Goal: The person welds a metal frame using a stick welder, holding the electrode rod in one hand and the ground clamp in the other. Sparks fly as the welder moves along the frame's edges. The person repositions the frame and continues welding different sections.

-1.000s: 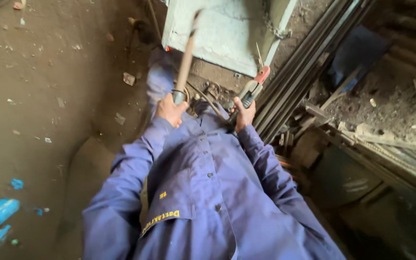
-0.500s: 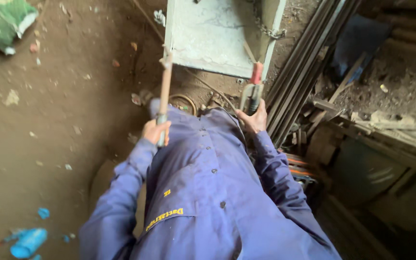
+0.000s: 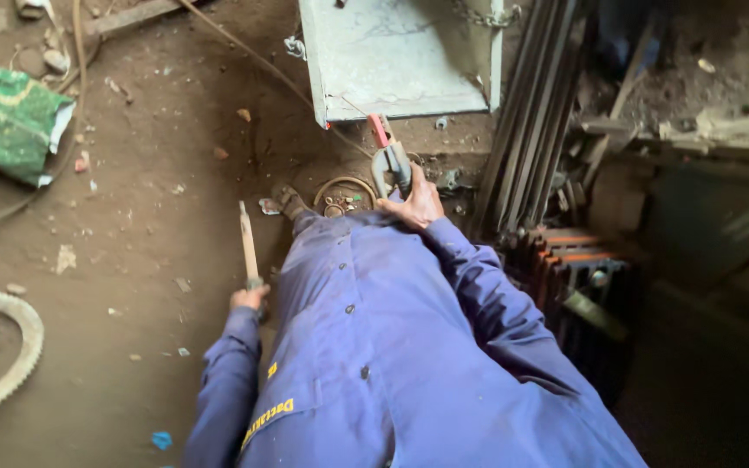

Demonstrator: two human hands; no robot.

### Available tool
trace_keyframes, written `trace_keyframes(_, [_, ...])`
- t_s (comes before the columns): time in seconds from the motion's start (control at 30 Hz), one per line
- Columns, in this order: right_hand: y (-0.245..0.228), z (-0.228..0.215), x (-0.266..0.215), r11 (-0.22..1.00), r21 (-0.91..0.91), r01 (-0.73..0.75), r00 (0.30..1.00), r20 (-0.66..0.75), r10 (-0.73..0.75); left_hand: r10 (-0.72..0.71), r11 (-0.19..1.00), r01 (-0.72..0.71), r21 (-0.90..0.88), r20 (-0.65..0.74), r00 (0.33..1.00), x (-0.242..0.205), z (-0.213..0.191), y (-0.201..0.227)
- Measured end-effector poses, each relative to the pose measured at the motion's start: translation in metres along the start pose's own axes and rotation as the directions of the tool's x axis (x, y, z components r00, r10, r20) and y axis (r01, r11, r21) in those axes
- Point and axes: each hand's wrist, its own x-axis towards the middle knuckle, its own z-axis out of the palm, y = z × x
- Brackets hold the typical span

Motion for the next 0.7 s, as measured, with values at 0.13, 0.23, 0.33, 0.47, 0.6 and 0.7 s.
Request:
trace_keyframes(0.13, [-0.013,0.029,-0.006,0.996,-0.055,-0.065,0.995,-0.073,0.061,-0.186,0.982,0.186,0.021,0.003,0.983,0.008,-0.029,-0.025])
trace_keyframes(0.23, [-0.014,0.047,-0.006,0.985,-0.073,-0.158,0.986,-0.071,0.153,-0.233,0.970,0.233,0.065,-0.007,0.973,0.012,-0.049,-0.035])
trace_keyframes(0.33, [-0.012,0.054,-0.004,0.985,-0.057,-0.163,0.985,-0.066,0.159,-0.185,0.946,0.182,0.270,-0.017,0.983,0.018,-0.061,-0.029])
trace_keyframes(0.47, [-0.013,0.057,0.003,0.987,-0.053,-0.149,0.988,-0.035,0.148,-0.011,0.910,-0.006,0.414,0.036,0.999,0.025,-0.063,-0.011])
trace_keyframes(0.6, [-0.010,0.052,0.007,0.993,-0.013,-0.121,0.992,-0.025,0.121,0.158,0.896,-0.163,0.413,0.048,0.986,0.026,-0.044,0.004])
trace_keyframes(0.7, [-0.006,0.050,0.006,0.997,0.003,-0.083,0.996,-0.017,0.083,0.186,0.914,-0.184,0.362,0.030,0.982,0.022,-0.028,0.005])
